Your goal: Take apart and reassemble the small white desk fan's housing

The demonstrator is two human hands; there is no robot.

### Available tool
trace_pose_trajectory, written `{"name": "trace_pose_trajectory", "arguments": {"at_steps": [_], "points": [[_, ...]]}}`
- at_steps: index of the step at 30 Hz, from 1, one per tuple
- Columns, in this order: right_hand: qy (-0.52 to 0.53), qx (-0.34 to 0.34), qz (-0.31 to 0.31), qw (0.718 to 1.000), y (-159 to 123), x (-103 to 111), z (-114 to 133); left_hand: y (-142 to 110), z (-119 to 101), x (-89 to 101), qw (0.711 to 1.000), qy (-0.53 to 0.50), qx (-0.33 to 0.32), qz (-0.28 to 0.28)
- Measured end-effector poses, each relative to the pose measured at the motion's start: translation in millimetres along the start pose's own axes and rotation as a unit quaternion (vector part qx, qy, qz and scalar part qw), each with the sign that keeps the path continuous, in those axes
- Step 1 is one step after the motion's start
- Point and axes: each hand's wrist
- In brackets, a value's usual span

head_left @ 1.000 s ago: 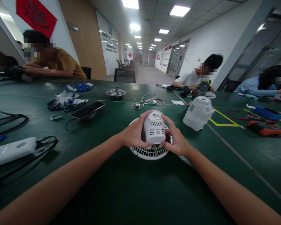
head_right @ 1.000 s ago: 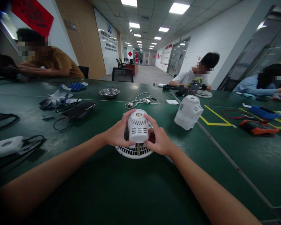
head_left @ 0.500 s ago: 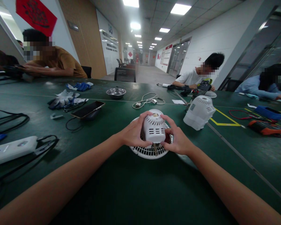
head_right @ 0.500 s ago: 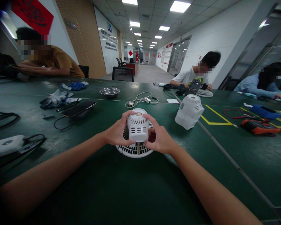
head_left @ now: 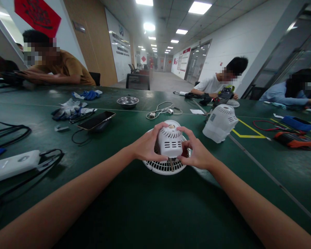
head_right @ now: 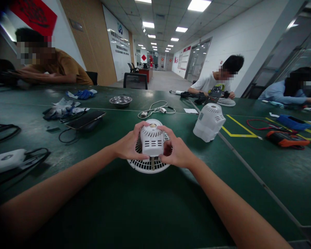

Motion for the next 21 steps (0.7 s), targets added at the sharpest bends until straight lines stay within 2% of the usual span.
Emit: {"name": "trace_pose_trajectory", "arguments": {"at_steps": [6,9,16,21], "points": [[-0.003,0.006,0.007,1.000,0.6,0.4,-0.7,-0.3,10.8,6.2,0.999,0.000,-0.009,0.039],[-0.005,0.007,0.012,1.000,1.2,1.2,0.3,-0.3,12.9,7.5,0.999,0.016,-0.008,0.042],[-0.020,0.011,0.021,1.000,0.7,4.1,3.6,-4.0,13.7,3.3,0.999,0.032,0.005,0.016],[-0.081,0.038,0.001,0.996,0.3,1.2,-5.7,-5.1,13.5,-7.1,0.993,0.105,0.010,-0.049]]}}
Point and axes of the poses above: each hand's wrist, its own y-axis towards the middle knuckle, its own x-axis out of the back of the hand, z = x × y, and after that the axes turned 5 degrees about x, right-handed
